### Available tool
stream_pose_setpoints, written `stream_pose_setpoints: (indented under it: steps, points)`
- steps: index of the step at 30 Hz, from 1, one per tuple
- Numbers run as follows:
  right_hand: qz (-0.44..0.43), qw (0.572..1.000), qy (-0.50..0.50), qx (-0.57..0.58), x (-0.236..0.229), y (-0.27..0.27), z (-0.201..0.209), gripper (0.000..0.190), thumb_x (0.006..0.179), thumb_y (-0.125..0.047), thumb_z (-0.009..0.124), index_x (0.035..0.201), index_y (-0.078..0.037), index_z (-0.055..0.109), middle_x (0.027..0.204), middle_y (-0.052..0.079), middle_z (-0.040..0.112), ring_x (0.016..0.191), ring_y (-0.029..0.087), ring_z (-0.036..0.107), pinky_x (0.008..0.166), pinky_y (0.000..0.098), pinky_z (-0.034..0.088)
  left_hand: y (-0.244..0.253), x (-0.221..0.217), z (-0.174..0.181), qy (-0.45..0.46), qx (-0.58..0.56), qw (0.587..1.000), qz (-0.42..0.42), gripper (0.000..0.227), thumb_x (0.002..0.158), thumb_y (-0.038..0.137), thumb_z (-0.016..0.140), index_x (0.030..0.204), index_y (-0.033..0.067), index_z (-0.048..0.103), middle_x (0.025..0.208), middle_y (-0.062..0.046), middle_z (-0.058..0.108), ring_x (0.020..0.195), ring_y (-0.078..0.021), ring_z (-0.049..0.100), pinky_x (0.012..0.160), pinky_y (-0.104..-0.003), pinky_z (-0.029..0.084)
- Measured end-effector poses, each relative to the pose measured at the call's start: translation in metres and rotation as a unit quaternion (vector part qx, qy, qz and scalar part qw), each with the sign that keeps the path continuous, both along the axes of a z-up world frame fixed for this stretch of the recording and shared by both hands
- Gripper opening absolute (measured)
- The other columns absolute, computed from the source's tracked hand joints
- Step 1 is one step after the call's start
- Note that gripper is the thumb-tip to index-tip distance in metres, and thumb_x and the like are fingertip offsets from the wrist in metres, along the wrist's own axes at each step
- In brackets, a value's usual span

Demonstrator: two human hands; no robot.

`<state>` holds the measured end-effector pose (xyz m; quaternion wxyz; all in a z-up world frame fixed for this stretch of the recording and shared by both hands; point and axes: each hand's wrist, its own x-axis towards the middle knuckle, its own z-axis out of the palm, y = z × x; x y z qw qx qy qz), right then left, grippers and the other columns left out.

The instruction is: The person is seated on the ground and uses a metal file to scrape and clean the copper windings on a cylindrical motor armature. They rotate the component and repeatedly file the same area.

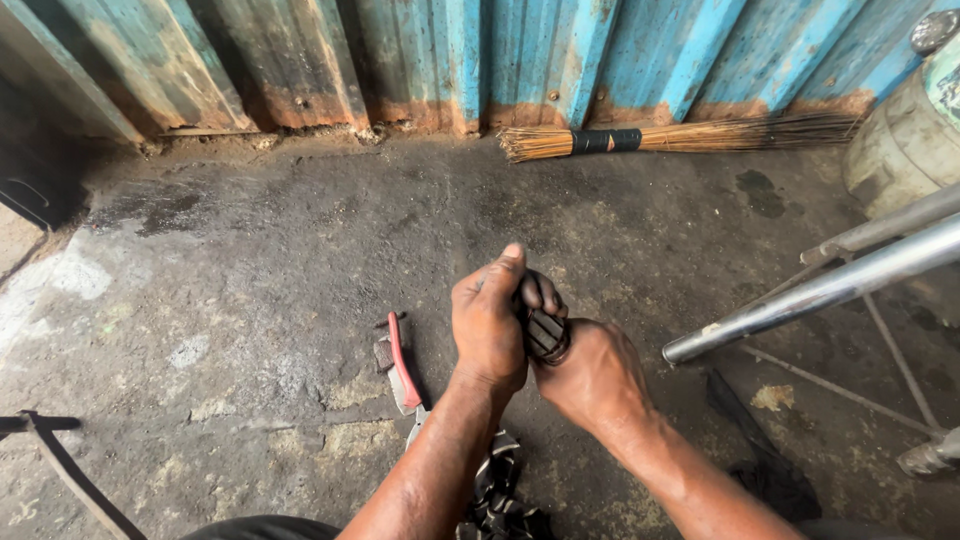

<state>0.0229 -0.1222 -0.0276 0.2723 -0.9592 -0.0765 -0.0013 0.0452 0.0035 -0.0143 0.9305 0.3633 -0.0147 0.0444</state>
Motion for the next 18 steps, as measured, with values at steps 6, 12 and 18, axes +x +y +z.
stream_pose_setpoints:
  steps: [6, 12, 18]
  points:
    - [0.160, 0.949, 0.217, 0.164, 0.008, -0.015, -0.017, 0.016, 0.084, -0.021, 0.065, 0.077, -0.007, 0.063, 0.058, 0.007, 0.064, 0.046, 0.018, 0.070, 0.046, 0.0371, 0.066, 0.016, -0.006, 0.009, -0.049, 0.028, 0.987, -0.148, 0.042, 0.101, 0.028, 0.058, 0.067, 0.0035, 0.055, 0.063, -0.016, 0.059, 0.056, -0.0264, 0.058, 0.059, -0.040, 0.051]
    - [0.393, 0.490, 0.567, 0.533, -0.020, -0.034, -0.018, 0.023, 0.101, -0.021, 0.065, 0.083, -0.006, 0.061, 0.070, 0.011, 0.066, 0.054, 0.021, 0.064, 0.066, 0.0419, 0.062, 0.011, -0.025, 0.004, -0.137, -0.148, 0.905, -0.375, 0.051, 0.112, 0.034, 0.058, 0.068, 0.0091, 0.050, 0.065, -0.010, 0.057, 0.058, -0.0233, 0.058, 0.057, -0.038, 0.049]
    - [0.037, 0.992, 0.109, -0.049, 0.027, -0.016, -0.025, 0.024, 0.086, -0.028, 0.068, 0.079, -0.006, 0.072, 0.065, 0.008, 0.073, 0.054, 0.019, 0.071, 0.055, 0.0360, 0.058, -0.014, 0.003, -0.014, 0.129, -0.027, 0.986, 0.104, 0.044, 0.102, 0.034, 0.060, 0.068, 0.0069, 0.054, 0.064, -0.010, 0.058, 0.059, -0.0237, 0.060, 0.059, -0.039, 0.052]
